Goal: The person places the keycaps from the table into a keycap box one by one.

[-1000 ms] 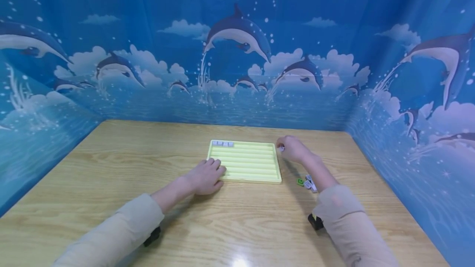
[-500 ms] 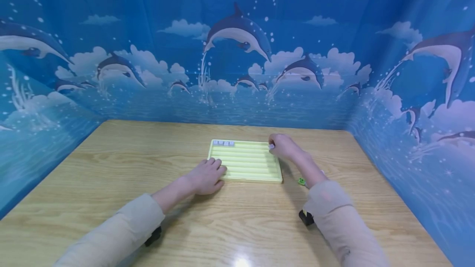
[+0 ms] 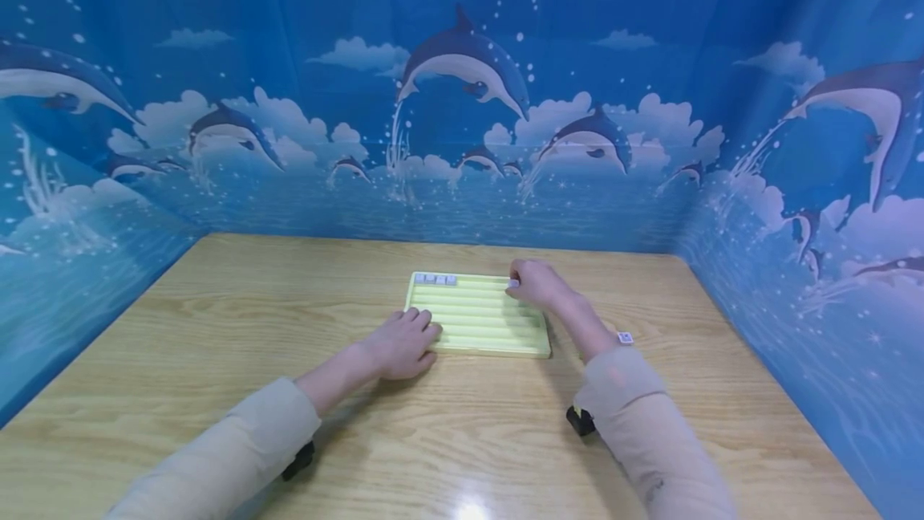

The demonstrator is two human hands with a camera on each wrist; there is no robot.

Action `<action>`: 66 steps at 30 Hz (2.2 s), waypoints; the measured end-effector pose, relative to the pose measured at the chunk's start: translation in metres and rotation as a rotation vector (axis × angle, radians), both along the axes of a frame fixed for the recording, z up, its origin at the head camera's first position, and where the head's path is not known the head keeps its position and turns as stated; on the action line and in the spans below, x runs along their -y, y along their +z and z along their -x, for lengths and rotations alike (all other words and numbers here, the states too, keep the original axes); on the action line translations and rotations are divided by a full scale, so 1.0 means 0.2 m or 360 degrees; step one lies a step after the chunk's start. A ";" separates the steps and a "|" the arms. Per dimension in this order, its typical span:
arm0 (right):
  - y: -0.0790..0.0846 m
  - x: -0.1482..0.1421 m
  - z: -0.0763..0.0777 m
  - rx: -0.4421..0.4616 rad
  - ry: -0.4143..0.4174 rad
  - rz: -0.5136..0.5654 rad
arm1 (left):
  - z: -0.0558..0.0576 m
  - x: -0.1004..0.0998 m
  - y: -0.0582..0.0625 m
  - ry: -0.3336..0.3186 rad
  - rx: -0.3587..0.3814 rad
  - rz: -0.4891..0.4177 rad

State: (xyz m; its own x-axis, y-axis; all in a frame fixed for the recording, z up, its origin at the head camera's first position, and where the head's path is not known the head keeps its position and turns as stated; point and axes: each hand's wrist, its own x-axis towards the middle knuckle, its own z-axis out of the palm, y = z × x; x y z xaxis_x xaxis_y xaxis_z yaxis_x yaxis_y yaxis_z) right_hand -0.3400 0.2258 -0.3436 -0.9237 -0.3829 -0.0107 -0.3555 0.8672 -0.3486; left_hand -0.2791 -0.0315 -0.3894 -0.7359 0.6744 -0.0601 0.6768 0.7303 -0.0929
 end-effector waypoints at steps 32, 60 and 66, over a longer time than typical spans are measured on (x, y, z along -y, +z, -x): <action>-0.05 0.21 0.08 -0.0118 0.0179 0.0029 | 0.00 0.00 0.00 0.0004 -0.0021 -0.0008; -0.08 0.26 0.14 -0.0006 0.0068 0.0080 | 0.00 0.00 0.00 -0.0001 -0.0024 0.0017; -0.08 0.26 0.16 0.0036 0.0043 0.0083 | -0.01 0.00 0.00 -0.0011 -0.0047 0.0030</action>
State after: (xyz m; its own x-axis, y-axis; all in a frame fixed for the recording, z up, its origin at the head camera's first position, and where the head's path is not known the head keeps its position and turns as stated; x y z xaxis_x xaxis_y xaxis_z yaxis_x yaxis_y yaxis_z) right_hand -0.3721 0.1731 -0.3592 -0.9127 -0.4085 -0.0108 -0.3702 0.8378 -0.4012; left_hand -0.2778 -0.0316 -0.3891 -0.7330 0.6783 -0.0510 0.6784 0.7237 -0.1269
